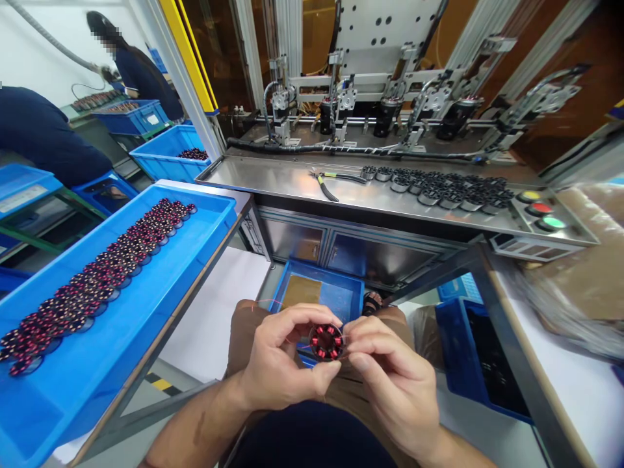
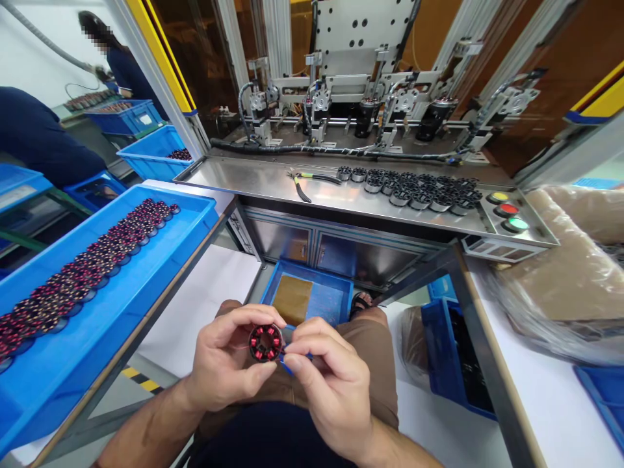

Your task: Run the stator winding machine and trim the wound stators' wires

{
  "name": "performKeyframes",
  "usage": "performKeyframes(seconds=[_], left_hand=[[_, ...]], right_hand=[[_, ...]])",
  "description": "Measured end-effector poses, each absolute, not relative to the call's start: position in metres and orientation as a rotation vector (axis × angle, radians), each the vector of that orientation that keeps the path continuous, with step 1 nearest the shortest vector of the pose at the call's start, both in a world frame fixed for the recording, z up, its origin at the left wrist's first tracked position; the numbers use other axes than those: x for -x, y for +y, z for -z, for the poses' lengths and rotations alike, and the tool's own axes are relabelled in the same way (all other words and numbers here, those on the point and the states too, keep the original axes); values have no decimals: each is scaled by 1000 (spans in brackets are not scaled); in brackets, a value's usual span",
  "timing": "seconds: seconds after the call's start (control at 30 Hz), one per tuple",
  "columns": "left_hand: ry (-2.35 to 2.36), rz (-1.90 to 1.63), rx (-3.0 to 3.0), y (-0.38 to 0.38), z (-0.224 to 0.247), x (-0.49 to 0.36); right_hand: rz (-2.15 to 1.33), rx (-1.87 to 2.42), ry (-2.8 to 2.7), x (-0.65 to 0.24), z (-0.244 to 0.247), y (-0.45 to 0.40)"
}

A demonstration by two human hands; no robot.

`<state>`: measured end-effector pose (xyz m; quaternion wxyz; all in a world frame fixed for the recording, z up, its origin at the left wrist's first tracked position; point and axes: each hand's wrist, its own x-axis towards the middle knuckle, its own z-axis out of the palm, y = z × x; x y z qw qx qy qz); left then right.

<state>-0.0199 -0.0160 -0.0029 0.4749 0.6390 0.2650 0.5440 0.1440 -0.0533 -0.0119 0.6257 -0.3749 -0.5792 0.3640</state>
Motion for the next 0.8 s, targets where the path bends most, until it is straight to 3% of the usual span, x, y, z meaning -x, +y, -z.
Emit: performKeyframes(seconds=[0.27,0.57,0.8], left_hand=[[673,-1440,-1695,-17,2,16],[558,-1227,-1372,-14,-7,19],[563,-1265,-1420,-15,-10,19]], right_hand=[[-796,961,-1205,-139,9,-57],[-621,823,-1497,-148,6,-49],[-449,816,-1488,-140,-4,-52]])
